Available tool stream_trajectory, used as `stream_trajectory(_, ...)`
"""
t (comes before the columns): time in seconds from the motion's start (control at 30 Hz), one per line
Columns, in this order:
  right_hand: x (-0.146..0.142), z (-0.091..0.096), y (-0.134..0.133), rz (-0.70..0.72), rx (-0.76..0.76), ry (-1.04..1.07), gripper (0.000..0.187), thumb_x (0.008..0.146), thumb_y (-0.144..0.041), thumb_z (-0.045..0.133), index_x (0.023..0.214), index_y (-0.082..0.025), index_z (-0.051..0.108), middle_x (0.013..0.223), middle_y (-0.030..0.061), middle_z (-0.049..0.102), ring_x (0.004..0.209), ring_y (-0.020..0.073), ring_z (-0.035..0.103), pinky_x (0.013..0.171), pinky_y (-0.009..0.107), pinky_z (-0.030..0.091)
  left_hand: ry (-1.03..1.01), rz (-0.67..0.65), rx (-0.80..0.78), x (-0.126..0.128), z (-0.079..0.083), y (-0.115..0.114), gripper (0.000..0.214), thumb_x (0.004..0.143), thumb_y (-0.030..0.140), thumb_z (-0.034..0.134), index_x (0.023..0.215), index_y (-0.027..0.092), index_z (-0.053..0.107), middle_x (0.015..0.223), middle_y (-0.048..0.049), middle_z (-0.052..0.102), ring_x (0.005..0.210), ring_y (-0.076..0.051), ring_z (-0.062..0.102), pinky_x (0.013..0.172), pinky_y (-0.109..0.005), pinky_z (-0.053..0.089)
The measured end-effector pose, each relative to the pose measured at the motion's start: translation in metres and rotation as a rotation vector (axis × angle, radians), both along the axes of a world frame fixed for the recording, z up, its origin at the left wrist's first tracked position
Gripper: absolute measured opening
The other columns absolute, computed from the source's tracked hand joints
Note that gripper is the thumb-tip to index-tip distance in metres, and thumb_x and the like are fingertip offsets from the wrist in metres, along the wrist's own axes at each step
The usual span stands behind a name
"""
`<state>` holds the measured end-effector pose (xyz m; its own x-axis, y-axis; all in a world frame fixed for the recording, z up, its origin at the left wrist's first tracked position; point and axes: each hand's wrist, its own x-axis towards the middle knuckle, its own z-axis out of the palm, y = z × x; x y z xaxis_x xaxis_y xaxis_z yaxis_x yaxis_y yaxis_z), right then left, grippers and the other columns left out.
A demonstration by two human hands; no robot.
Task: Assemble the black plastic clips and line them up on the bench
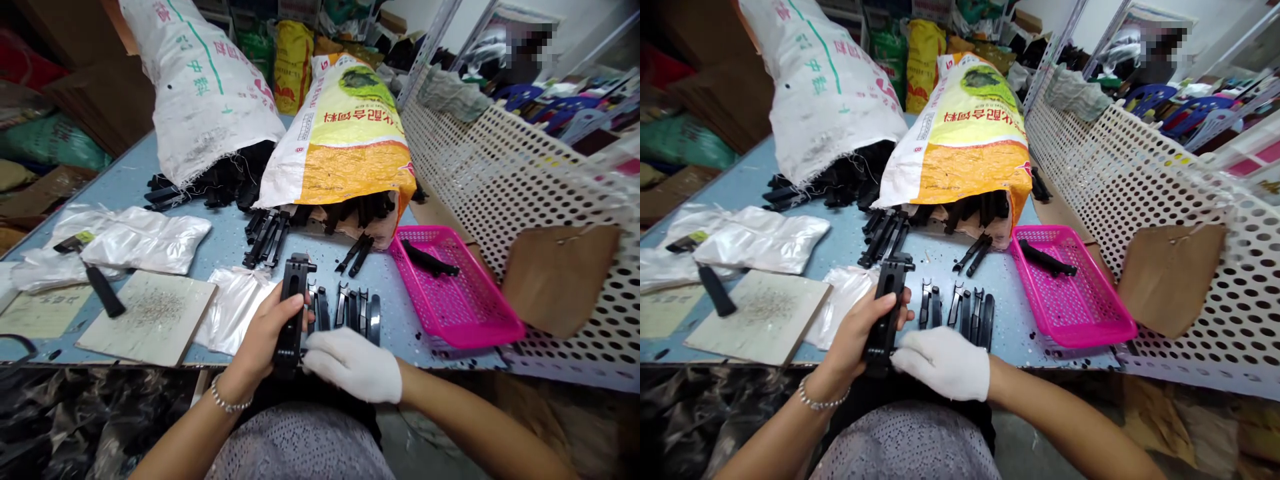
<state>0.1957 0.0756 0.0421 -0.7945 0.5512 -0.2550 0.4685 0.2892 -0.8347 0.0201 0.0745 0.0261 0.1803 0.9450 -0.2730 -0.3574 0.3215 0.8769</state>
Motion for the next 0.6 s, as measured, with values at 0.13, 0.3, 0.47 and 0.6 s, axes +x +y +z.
stream_trajectory(0.13,-0.003,0.008,0.006,0.016,0.381,-0.095,0.025,0.097,-0.033,0.039,0.081,-0.019,0.054,0.072,0.0017,0.057,0.06,0.0131,0.049,0.06,0.025,0.038,-0.021,-0.019,-0.087,0.004,0.0,0.006,0.029,0.088,0.043,0.062,0.1,0.016,0.062,0.063,-0.0003,0.061,0.071,-0.016,0.061,0.067,-0.024,0.046)
stream_trajectory(0.3,-0.003,0.0,0.0,0.002,0.231,0.024,0.032,0.101,-0.028,0.033,0.079,-0.019,0.054,0.071,-0.0009,0.059,0.064,0.0118,0.054,0.064,0.023,0.04,0.002,-0.008,-0.032,0.006,0.005,0.0,0.027,0.087,0.041,0.064,0.1,0.017,0.062,0.065,0.001,0.061,0.068,-0.013,0.059,0.065,-0.021,0.046)
stream_trajectory(0.47,0.002,0.008,-0.004,0.01,0.549,-0.169,0.028,0.1,-0.035,0.041,0.086,-0.018,0.057,0.075,0.0009,0.062,0.064,0.0146,0.056,0.059,0.027,0.036,-0.081,0.014,-0.096,0.003,0.003,0.004,0.027,0.086,0.041,0.065,0.096,0.016,0.063,0.062,0.0001,0.062,0.064,-0.013,0.06,0.065,-0.021,0.047)
stream_trajectory(0.6,0.005,0.016,0.003,0.095,1.06,-0.187,0.03,0.1,-0.037,0.042,0.087,-0.015,0.059,0.076,0.0052,0.061,0.065,0.0185,0.055,0.056,0.031,0.033,-0.264,-0.043,-0.347,0.005,-0.002,0.014,0.03,0.083,0.043,0.066,0.09,0.013,0.065,0.057,-0.0019,0.061,0.051,-0.012,0.057,0.052,-0.021,0.045)
